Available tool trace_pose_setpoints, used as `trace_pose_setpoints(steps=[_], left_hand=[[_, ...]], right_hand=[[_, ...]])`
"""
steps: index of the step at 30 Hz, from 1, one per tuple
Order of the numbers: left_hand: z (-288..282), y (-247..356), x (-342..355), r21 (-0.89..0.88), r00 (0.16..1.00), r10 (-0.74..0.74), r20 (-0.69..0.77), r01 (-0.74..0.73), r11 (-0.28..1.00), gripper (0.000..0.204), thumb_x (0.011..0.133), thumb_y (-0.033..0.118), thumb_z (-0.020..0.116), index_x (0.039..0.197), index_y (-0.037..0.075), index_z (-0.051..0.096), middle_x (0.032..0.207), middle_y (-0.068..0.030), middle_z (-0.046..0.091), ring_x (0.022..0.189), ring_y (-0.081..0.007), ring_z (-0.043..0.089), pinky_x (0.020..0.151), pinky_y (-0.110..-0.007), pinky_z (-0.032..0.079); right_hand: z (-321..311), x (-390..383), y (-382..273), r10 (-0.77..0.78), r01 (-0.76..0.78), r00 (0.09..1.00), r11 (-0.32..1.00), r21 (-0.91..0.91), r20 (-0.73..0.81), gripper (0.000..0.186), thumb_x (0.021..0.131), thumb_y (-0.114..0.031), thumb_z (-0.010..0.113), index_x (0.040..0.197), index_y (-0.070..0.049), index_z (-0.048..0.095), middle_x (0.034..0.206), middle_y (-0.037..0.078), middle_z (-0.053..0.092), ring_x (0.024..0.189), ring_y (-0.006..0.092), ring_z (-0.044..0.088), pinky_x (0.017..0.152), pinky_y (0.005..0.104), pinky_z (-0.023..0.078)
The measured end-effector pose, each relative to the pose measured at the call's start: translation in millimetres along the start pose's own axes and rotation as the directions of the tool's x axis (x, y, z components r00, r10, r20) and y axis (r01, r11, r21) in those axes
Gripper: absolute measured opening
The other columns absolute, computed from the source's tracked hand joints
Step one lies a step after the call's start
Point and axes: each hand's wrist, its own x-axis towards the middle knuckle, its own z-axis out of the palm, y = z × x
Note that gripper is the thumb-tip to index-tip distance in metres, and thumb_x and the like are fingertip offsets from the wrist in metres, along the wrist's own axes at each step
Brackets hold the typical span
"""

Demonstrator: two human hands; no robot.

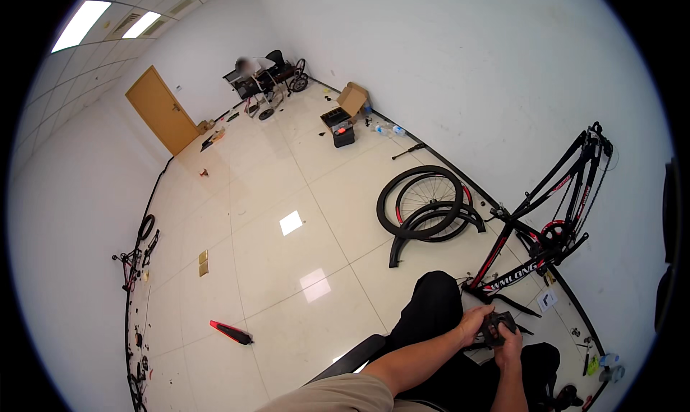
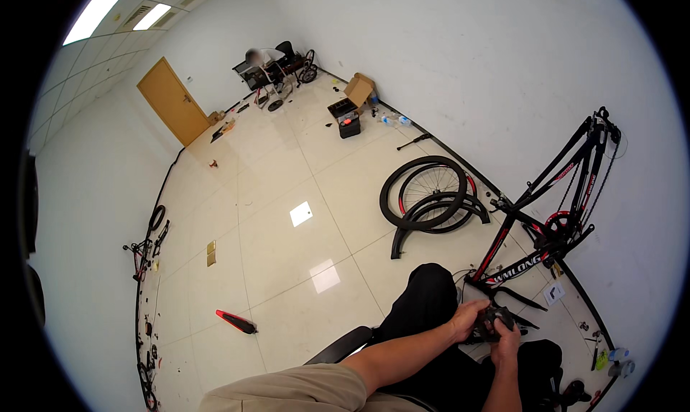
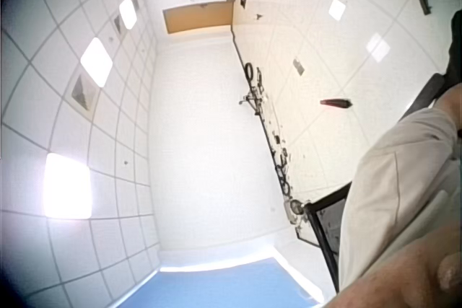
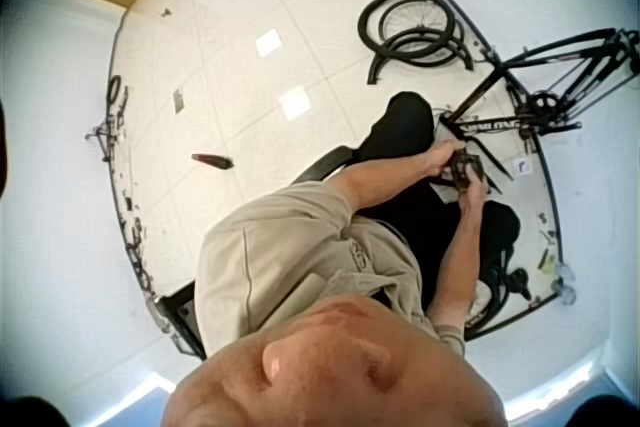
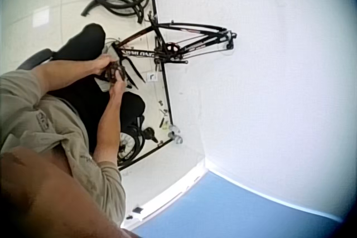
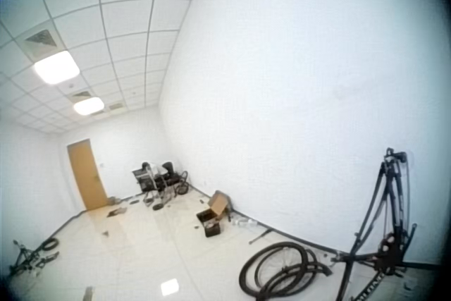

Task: The person uses a pedal removal tool to loosen and remove a bicycle pedal from the crank arm. They rotate the tool repeatedly, repositioning it several times to continue unscrewing the pedal until it is fully detached.

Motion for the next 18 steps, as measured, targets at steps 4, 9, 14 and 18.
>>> trace_pose_setpoints(steps=[4, 9, 14, 18], left_hand=[[5, -4, -2, 0.0, 0.999, 0.025, 0.027, -0.025, 1.0, 0.024, 0.093, 0.027, 0.072, 0.095, 0.006, 0.06, 0.087, -0.0059, 0.064, 0.073, -0.0154, 0.062, 0.063, -0.032, 0.055], [1, -4, 0, 0.087, 0.995, 0.059, -0.076, -0.052, 0.995, 0.021, 0.094, 0.026, 0.07, 0.098, 0.007, 0.061, 0.088, -0.0053, 0.065, 0.076, -0.0159, 0.063, 0.066, -0.033, 0.056], [11, 3, -13, -0.037, 0.999, -0.006, 0.032, 0.007, 0.999, 0.024, 0.094, 0.026, 0.071, 0.105, 0.006, 0.065, 0.091, -0.0052, 0.066, 0.082, -0.0163, 0.063, 0.072, -0.033, 0.056], [6, 4, -10, 0.026, 0.998, -0.007, 0.063, 0.006, 1.0, 0.021, 0.094, 0.025, 0.07, 0.102, 0.006, 0.067, 0.094, -0.006, 0.067, 0.084, -0.0173, 0.064, 0.075, -0.034, 0.056]], right_hand=[[-9, 4, 1, -0.007, 0.007, 1.0, 1.0, 0.007, 0.009, 0.023, 0.088, -0.007, 0.066, 0.111, -0.004, 0.062, 0.094, 0.006, 0.067, 0.078, 0.0172, 0.065, 0.073, 0.0321, 0.054], [-9, 5, 3, 0.015, -0.015, 1.0, 1.0, 0.021, 0.011, 0.027, 0.09, -0.004, 0.065, 0.116, 0.0, 0.061, 0.103, 0.009, 0.066, 0.082, 0.0187, 0.066, 0.077, 0.0317, 0.055], [-9, 1, -1, 0.014, -0.017, 0.999, 0.996, 0.086, 0.036, 0.031, 0.091, -0.004, 0.064, 0.121, 0.001, 0.059, 0.108, 0.011, 0.064, 0.09, 0.0204, 0.066, 0.082, 0.031, 0.056], [-13, 1, 1, 0.013, -0.029, 0.995, 0.987, 0.157, 0.1, 0.034, 0.091, -0.004, 0.063, 0.125, 0.002, 0.058, 0.111, 0.012, 0.064, 0.096, 0.0214, 0.066, 0.086, 0.0302, 0.056]])
